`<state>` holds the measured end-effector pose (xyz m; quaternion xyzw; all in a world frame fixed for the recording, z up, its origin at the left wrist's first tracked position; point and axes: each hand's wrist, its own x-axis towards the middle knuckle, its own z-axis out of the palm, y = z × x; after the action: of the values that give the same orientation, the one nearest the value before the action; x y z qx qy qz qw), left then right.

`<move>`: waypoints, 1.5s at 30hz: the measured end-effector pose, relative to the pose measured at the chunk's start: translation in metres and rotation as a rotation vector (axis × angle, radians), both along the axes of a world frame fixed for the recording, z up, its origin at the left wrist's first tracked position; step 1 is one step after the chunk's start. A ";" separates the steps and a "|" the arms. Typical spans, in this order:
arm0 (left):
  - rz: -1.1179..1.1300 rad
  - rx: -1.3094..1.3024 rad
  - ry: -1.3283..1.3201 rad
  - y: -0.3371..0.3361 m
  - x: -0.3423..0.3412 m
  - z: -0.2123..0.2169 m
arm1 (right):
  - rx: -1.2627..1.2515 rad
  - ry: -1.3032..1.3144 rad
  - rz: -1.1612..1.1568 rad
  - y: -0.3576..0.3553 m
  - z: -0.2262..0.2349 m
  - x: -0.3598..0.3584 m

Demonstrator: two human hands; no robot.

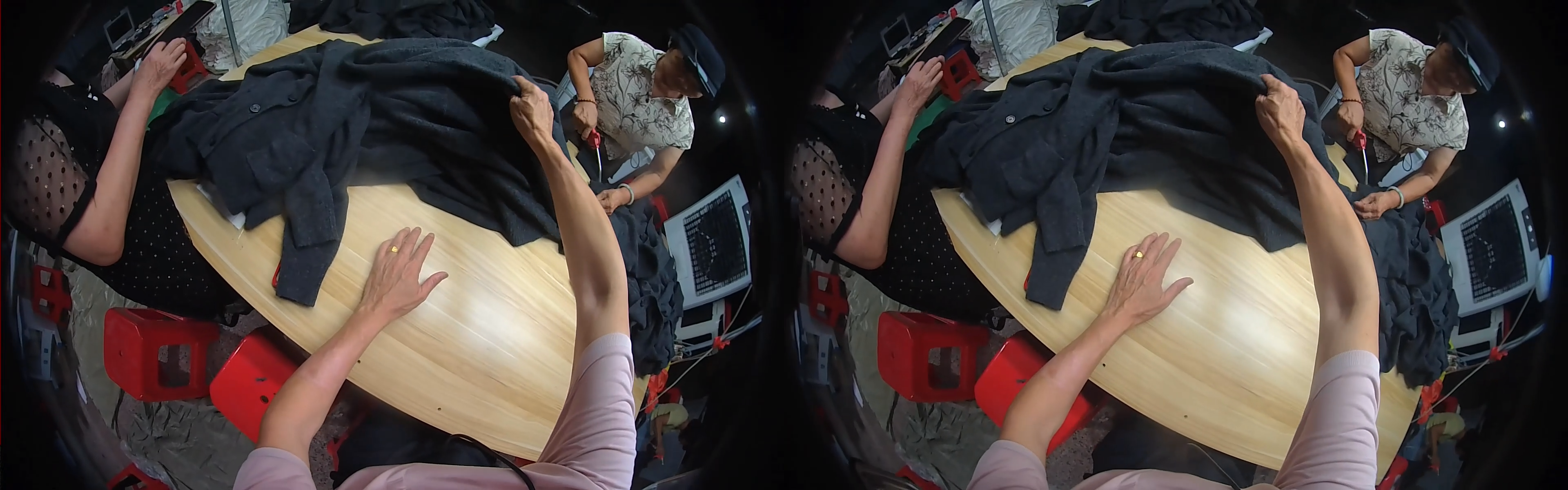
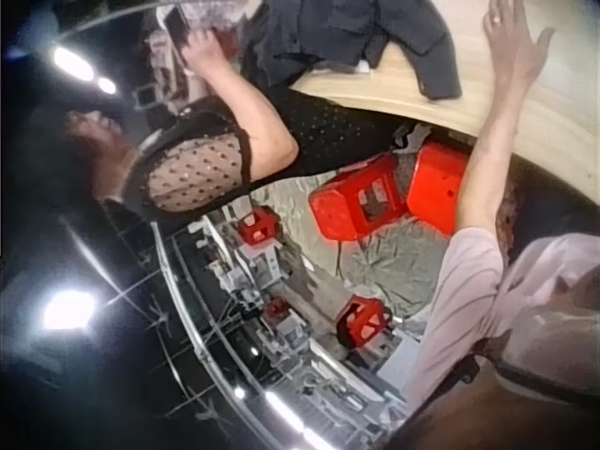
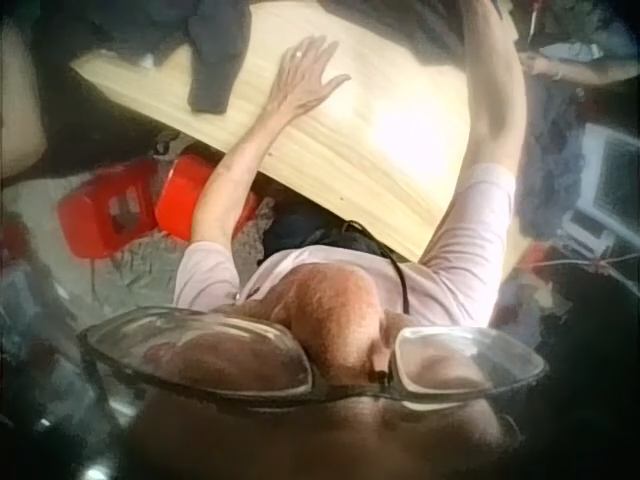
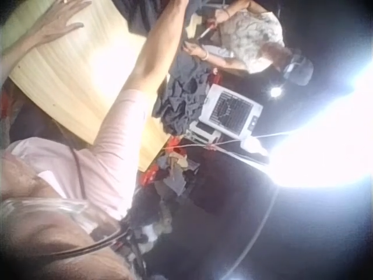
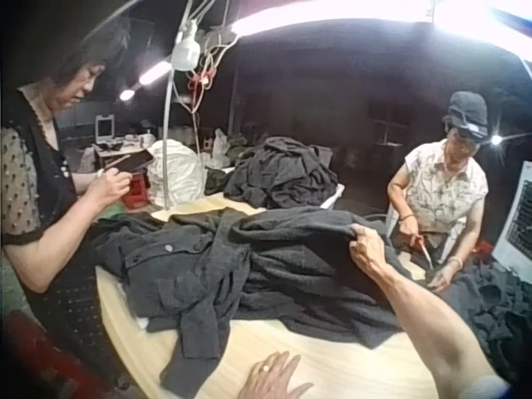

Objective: Buttoning and arranging dark gray knitted sweaters on a wooden table in a workshop environment.

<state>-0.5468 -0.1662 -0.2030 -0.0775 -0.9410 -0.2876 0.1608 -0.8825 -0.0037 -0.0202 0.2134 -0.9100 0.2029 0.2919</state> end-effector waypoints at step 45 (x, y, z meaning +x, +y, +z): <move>0.203 1.986 -0.628 0.174 0.189 0.043 | 0.249 -0.267 -0.243 0.397 -0.140 0.580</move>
<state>-0.3580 0.0076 -0.1598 0.2468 -0.2832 -0.9236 -0.0762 -0.3029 0.3936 -0.1606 0.1080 -0.9776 0.0787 0.1626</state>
